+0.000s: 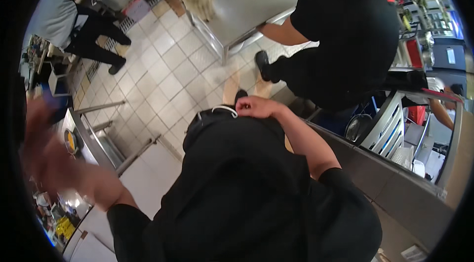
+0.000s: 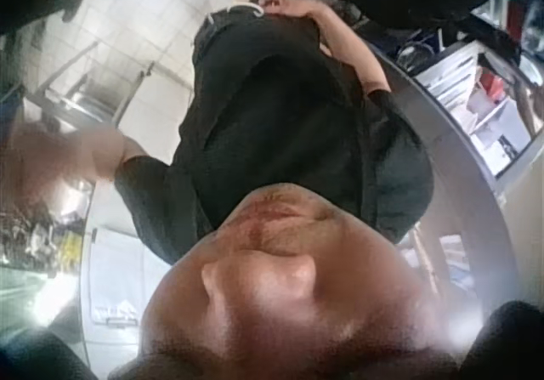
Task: The person portions various ingredients, including sliced food, vegetables, and noodles, into metal bowls. Then, the person places fried chicken into a bowl, adds chopped chili, seasonings, and herbs, and holds an order slip by hand.
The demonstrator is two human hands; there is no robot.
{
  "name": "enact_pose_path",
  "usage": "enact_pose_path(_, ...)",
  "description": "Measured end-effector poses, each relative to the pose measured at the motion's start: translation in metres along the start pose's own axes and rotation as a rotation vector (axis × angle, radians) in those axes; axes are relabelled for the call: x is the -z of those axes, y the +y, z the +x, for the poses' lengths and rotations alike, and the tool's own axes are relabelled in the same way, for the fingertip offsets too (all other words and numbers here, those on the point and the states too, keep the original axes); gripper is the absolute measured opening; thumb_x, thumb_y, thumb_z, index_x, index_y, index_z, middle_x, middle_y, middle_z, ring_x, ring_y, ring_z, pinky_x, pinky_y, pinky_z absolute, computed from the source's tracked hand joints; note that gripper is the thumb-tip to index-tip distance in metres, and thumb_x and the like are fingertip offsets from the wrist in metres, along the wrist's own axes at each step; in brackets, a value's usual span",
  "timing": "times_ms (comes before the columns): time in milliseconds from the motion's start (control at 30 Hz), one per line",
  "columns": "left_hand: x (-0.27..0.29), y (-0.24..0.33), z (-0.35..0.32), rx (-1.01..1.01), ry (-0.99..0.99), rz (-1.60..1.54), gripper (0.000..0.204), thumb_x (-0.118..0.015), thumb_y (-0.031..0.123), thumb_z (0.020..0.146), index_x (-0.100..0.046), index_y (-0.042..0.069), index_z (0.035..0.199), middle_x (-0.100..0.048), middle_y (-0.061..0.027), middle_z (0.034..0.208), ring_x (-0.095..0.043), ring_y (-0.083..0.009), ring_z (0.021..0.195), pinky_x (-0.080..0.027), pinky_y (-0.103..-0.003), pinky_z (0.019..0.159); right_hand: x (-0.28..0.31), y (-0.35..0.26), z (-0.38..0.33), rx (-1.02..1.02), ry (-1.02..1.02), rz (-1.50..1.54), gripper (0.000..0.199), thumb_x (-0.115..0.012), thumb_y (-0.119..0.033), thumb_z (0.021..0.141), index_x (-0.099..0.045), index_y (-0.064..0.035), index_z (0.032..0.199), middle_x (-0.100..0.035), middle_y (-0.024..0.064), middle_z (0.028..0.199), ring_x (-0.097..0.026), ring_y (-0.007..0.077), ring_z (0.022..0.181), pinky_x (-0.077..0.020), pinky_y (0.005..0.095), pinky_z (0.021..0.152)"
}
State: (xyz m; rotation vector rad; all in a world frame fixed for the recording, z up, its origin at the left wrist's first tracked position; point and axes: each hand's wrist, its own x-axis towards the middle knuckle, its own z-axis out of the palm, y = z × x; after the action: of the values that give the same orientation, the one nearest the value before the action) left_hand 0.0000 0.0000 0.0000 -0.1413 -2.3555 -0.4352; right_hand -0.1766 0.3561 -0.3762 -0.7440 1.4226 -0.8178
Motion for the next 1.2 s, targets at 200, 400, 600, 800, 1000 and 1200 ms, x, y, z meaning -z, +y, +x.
enact_pose_path(200,-0.229,-0.051,-0.201,0.975,-0.748,-0.790,0.041,-0.080,0.015,0.088,-0.067,0.006,0.125,-0.069,-0.0055,0.122,-0.065,-0.0183,0.104,-0.053,-0.035,0.096,0.046,-0.007,0.013,-0.095,-0.070,0.107,0.019,-0.071,-0.025,0.097,-0.067,-0.0062,0.102,-0.060,-0.0057,0.085,-0.053,0.0048,0.081,-0.0452,0.0239,0.074)
enact_pose_path(400,-0.259,-0.053,-0.226,1.080,-0.795,-1.034,0.031,-0.076,0.002,0.088,-0.067,0.002,0.118,-0.067,-0.0049,0.116,-0.066,-0.0133,0.101,-0.054,-0.028,0.089,0.043,-0.017,0.027,-0.146,-0.060,0.077,0.023,-0.071,-0.029,0.095,-0.070,-0.0061,0.099,-0.064,-0.0017,0.079,-0.058,0.0074,0.075,-0.0490,0.0262,0.068)
enact_pose_path(600,-0.248,-0.090,-0.240,0.990,-0.793,-0.941,0.034,-0.085,0.005,0.079,-0.065,0.002,0.107,-0.064,-0.0045,0.105,-0.064,-0.0143,0.097,-0.054,-0.029,0.084,0.016,-0.060,0.044,-0.015,0.159,-0.123,0.015,-0.071,-0.017,0.087,-0.065,-0.0040,0.088,-0.062,0.0040,0.073,-0.057,0.0131,0.070,-0.0468,0.0319,0.066)
enact_pose_path(800,-0.242,-0.126,-0.246,0.954,-0.733,-0.868,0.030,-0.084,0.002,0.076,-0.062,0.003,0.097,-0.061,-0.0027,0.093,-0.057,-0.0125,0.083,-0.051,-0.027,0.071,0.004,-0.086,0.064,0.127,0.365,-0.226,0.016,-0.069,-0.016,0.086,-0.059,-0.0031,0.084,-0.057,0.0066,0.070,-0.055,0.0171,0.067,-0.0456,0.0348,0.064)
enact_pose_path(1000,-0.241,-0.158,-0.252,0.923,-0.818,-0.909,0.036,-0.082,0.002,0.078,-0.060,0.008,0.105,-0.063,0.0007,0.101,-0.059,-0.0113,0.093,-0.049,-0.026,0.077,0.015,-0.087,0.079,0.097,0.213,-0.113,0.014,-0.067,-0.017,0.093,-0.062,-0.0038,0.091,-0.059,0.0000,0.076,-0.052,0.0090,0.072,-0.0456,0.0296,0.066)
enact_pose_path(1200,-0.294,-0.152,-0.205,1.154,-0.837,-1.119,0.040,-0.078,0.003,0.086,-0.059,0.008,0.121,-0.066,-0.0038,0.114,-0.061,-0.0149,0.105,-0.049,-0.031,0.093,0.098,-0.067,0.086,0.041,0.287,0.052,0.018,-0.067,-0.025,0.096,-0.069,-0.0070,0.100,-0.064,0.0000,0.081,-0.062,0.0109,0.075,-0.0516,0.0292,0.066)
